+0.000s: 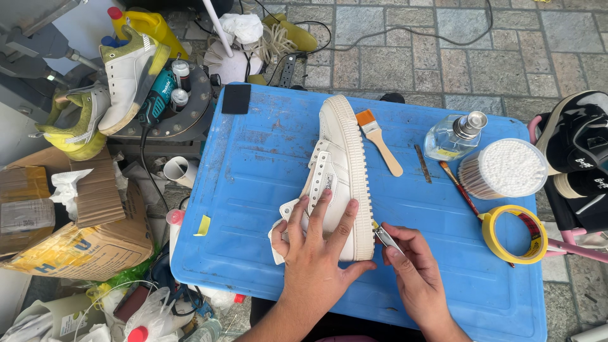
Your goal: The person uses a metal tool to scrape and clean the midsole of a white sneaker on a blue work surface. They repeatedly scrape along the sole edge, occasionally pause to inspect the area, and continue the cleaning process throughout the clip.
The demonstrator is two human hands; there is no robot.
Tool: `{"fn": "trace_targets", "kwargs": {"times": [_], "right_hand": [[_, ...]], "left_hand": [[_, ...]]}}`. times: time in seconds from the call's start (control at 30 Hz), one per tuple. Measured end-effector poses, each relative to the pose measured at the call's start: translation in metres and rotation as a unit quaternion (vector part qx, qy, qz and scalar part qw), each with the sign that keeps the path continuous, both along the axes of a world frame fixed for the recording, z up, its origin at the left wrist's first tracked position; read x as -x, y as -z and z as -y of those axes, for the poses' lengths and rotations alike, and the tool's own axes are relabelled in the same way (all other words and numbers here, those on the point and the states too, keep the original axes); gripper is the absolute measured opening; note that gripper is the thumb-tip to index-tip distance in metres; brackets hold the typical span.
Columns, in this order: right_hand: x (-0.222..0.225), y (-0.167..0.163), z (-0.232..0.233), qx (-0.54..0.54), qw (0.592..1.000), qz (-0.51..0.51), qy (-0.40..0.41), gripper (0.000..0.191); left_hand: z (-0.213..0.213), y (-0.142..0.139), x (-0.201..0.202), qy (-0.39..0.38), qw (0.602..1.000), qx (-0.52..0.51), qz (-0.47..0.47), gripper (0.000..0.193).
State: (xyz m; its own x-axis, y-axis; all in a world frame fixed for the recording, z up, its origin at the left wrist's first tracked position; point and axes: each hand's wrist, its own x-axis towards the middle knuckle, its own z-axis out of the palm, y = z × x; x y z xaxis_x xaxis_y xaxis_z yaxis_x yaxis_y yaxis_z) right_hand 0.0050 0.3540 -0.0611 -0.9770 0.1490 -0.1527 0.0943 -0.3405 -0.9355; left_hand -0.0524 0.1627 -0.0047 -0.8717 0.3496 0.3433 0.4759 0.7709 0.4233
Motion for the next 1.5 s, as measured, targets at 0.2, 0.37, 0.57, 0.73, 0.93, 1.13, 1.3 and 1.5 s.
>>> {"fn": "trace_targets", "kwargs": {"times": [0.2, 0.37, 0.57, 0.73, 0.93, 1.13, 1.3, 1.5], "right_hand": [[0.003, -0.014, 0.003, -0.100, 0.995, -0.014, -0.013, 0.033], [-0.001, -0.024, 0.008, -0.243, 0.970, -0.015, 0.007, 0.033], [0.001, -0.028, 0.010, -0.232, 0.972, -0.020, 0.004, 0.033], [0.004, -0.028, 0.009, -0.256, 0.966, -0.024, -0.006, 0.031], [0.010, -0.040, 0.009, -0.219, 0.976, 0.014, -0.008, 0.031], [0.013, -0.043, 0.005, -0.218, 0.973, 0.077, 0.017, 0.033], [0.012, -0.027, 0.005, -0.198, 0.976, 0.072, 0.049, 0.030], [0.015, -0.002, -0.002, -0.094, 0.994, 0.030, 0.055, 0.031]], "left_hand": [[-0.001, -0.003, -0.001, -0.003, 1.000, -0.004, -0.002, 0.107], [-0.002, -0.007, -0.002, -0.002, 1.000, -0.003, 0.002, 0.107], [0.000, -0.008, -0.001, 0.000, 1.000, -0.009, -0.002, 0.107], [0.000, -0.006, -0.001, 0.006, 1.000, 0.002, -0.006, 0.108], [0.000, -0.005, -0.001, 0.016, 1.000, -0.001, 0.001, 0.109], [-0.003, -0.004, -0.003, 0.014, 1.000, 0.009, -0.001, 0.109], [-0.004, -0.004, -0.004, 0.009, 1.000, 0.005, -0.005, 0.108], [-0.002, -0.004, -0.002, 0.007, 1.000, -0.006, 0.013, 0.109]]}}
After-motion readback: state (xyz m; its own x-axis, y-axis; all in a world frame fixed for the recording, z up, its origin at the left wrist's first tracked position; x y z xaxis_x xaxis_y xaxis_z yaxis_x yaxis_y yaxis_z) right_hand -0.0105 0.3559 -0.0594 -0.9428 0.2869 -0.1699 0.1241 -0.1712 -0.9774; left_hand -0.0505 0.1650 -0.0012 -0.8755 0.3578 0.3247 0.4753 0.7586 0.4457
